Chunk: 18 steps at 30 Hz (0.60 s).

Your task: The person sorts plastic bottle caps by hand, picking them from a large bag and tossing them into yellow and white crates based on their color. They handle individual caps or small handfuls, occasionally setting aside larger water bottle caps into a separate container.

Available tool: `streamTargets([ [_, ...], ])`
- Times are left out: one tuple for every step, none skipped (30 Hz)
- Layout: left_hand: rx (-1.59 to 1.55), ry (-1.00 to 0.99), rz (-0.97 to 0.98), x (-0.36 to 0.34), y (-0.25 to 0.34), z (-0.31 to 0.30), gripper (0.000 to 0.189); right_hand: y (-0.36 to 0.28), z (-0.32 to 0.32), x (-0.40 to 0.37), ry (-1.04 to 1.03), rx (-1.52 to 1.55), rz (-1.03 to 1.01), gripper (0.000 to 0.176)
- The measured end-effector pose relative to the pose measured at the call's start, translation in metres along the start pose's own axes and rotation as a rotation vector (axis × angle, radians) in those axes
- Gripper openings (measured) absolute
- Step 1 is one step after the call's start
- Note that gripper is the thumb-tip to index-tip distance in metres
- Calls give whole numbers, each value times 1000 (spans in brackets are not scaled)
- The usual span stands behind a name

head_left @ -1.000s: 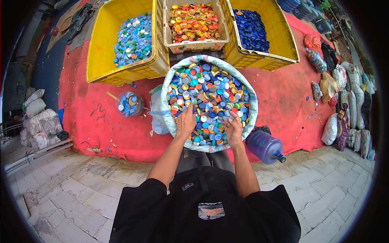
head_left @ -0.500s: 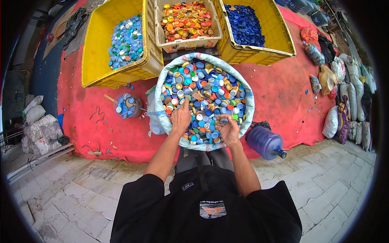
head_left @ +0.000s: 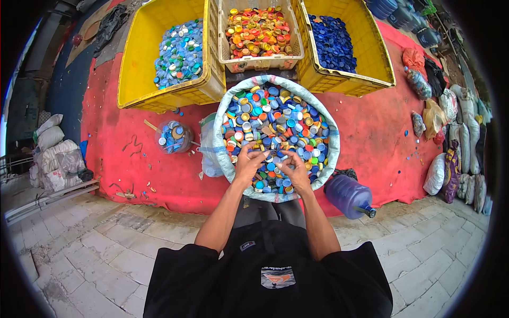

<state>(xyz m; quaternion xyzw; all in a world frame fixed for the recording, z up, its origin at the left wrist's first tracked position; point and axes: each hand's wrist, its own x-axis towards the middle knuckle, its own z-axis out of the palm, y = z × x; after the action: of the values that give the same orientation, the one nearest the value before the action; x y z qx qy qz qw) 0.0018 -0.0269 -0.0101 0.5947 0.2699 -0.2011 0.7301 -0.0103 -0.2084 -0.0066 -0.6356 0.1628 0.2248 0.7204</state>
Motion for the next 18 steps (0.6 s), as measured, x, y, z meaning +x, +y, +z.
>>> streamTargets([
  [-128, -24, -49, -12, 8, 3, 64, -3, 5, 0, -63, -37, -58, 41],
  [-256, -53, -98, -19, 12, 5, 62, -4, 8, 0, -122, -75, -118, 47],
  [-274, -104, -136, -22, 10, 1, 60, -2, 9, 5, -183, -128, -166, 54],
  [-265, -114, -139, -25, 8, -1, 62, 0, 10, 7, -193, -164, -148, 52],
  [-257, -123, -141, -27, 6, -2, 64, 2, 11, 8, -204, -201, -131, 50],
  [-250, -130, -141, -28, 6, -3, 66, 2, 13, 9, -218, -239, -114, 48],
  [-245, -118, -149, -28, 3, -4, 65, 0, 15, 8, -191, -223, -118, 41],
  [-239, -104, -157, -27, -1, -6, 65, 1, 17, 7, -197, -205, -88, 40],
  [-234, -89, -165, -28, -2, -7, 64, 1, 17, 7, -204, -188, -58, 38],
  [-237, -84, -160, -29, -3, -7, 64, 1, 17, 6, -210, -172, -29, 37],
  [-240, -79, -156, -31, -4, -8, 63, 13, 15, 10, -207, -229, -118, 35],
  [-243, -76, -154, -31, -5, -8, 63, 14, 16, 10, -202, -203, -115, 35],
  [-252, -74, -157, -32, -5, -8, 63, 14, 16, 9, -194, -177, -110, 35],
  [-264, -79, -146, -31, -6, -9, 62, 15, 17, 8, -184, -150, -104, 35],
  [-275, -85, -135, -30, -8, -10, 61, 15, 19, 7, -181, -150, -92, 36],
  [-286, -93, -126, -30, -10, -10, 60, 15, 19, 6, -176, -151, -79, 36],
  [-293, -98, -125, -30, -12, -10, 59, 15, 20, 4, -170, -153, -66, 36],
  [-301, -104, -123, -29, -13, -11, 58, 14, 21, 2, -157, -107, -49, 35],
])
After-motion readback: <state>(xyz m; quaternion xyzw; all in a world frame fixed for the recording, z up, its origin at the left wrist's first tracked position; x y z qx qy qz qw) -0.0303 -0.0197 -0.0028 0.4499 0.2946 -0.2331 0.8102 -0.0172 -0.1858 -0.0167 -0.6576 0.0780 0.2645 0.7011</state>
